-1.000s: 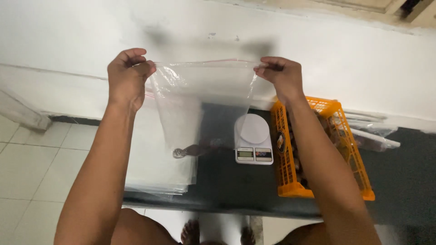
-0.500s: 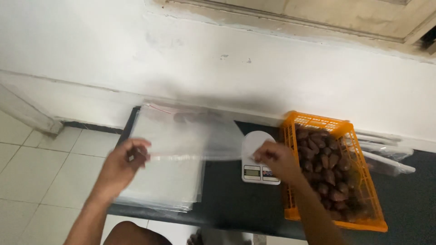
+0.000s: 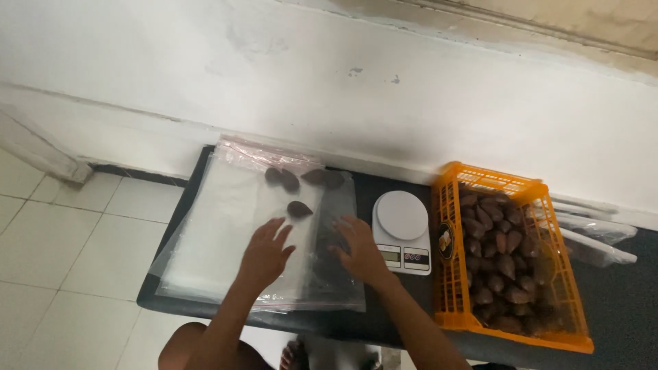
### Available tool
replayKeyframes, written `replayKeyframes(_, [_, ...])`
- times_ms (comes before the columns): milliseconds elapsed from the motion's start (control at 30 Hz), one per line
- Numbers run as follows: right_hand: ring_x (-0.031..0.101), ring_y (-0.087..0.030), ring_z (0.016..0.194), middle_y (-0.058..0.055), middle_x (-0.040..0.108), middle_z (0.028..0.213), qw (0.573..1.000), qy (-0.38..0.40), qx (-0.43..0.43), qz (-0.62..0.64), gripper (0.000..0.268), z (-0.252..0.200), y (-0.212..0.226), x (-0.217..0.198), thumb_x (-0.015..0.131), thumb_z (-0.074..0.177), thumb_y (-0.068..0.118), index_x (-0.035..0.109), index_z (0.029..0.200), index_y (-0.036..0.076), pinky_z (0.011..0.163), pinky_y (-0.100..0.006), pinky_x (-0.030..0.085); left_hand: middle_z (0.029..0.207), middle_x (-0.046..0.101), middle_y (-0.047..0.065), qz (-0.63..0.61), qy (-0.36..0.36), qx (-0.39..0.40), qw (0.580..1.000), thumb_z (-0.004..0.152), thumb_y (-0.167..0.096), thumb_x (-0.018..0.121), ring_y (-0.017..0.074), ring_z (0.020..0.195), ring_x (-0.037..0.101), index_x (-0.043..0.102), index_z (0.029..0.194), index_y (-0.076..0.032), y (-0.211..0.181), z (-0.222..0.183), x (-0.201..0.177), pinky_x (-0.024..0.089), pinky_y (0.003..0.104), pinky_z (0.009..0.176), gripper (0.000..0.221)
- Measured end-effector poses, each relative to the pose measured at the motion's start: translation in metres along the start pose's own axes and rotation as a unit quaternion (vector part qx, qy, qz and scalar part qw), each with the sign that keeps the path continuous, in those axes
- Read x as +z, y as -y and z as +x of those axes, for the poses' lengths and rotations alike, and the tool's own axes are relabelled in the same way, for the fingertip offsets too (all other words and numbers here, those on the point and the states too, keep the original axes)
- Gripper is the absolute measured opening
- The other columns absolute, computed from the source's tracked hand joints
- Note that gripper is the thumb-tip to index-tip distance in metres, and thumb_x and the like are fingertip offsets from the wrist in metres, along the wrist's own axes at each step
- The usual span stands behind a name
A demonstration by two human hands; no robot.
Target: Weighing salak fruits on a digital scale and placing them into plastic bags for packaging
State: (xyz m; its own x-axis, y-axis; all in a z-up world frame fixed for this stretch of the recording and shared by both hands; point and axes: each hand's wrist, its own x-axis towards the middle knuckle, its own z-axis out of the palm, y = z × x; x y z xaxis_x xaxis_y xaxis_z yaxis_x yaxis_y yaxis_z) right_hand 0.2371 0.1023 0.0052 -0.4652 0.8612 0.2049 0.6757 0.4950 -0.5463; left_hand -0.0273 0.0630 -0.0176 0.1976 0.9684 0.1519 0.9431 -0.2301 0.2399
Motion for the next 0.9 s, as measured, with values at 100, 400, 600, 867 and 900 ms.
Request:
replayKeyframes(100, [0.048,-0.047,0.133,-0.024,0.05,0.141,0.993,-0.024,-0.083,-0.08,0.059,0.041,-0.013,0.056,0.06,0.099,0.055,0.058,0.137,0.01,0.11,-0.062,0.039,0.142,0.056,0.017,0.015,0.073,0.01,0.997,0.107,-0.038,0.05,0.0356,0.138,0.051,0.057,0.134,-0.01,-0.014,0.034,0.035,0.033,0.054,0.119,0.04])
replayKeyframes(400, [0.042,-0.037,0.136,-0.017,0.045,0.146,0.971,-0.058,-0.056,-0.224,0.044,0.038,-0.033,0.106,0.056,0.099,0.029,0.053,0.142,0.02,0.107,-0.053,0.034,0.146,0.048,0.016,-0.031,0.13,-0.166,0.977,0.103,-0.051,0.046,0.0391,0.122,0.057,0.047,0.147,-0.014,-0.006,0.09,0.057,0.051,0.053,0.097,0.057])
replayKeyframes(600, [0.05,-0.037,0.116,-0.012,0.049,0.116,0.984,-0.032,0.001,-0.173,0.039,0.052,-0.039,0.105,0.059,0.082,0.031,0.06,0.119,0.017,0.094,-0.054,0.043,0.124,0.064,0.009,0.055,0.132,-0.128,0.981,0.099,-0.049,0.053,0.0301,0.11,0.063,0.063,0.13,-0.019,0.011,0.12,0.084,0.048,0.046,0.09,0.044])
replayKeyframes(867, [0.016,-0.053,0.148,-0.024,0.02,0.163,0.985,-0.055,-0.008,-0.165,0.072,0.061,-0.06,0.112,0.051,0.097,0.059,0.042,0.156,0.019,0.113,-0.067,0.016,0.146,0.052,0.016,-0.074,0.157,-0.187,0.967,0.1,-0.046,0.053,0.0374,0.136,0.047,0.046,0.149,-0.012,0.021,0.113,0.077,0.043,0.055,0.107,0.06])
replayKeyframes(900, [0.011,-0.051,0.15,-0.023,0.017,0.165,0.981,-0.055,-0.005,-0.185,0.076,0.055,-0.067,0.12,0.041,0.101,0.072,0.037,0.16,0.025,0.115,-0.068,0.009,0.144,0.054,0.014,-0.091,0.16,-0.2,0.962,0.1,-0.051,0.051,0.0371,0.136,0.048,0.047,0.149,-0.014,0.03,0.115,0.096,0.042,0.056,0.107,0.061])
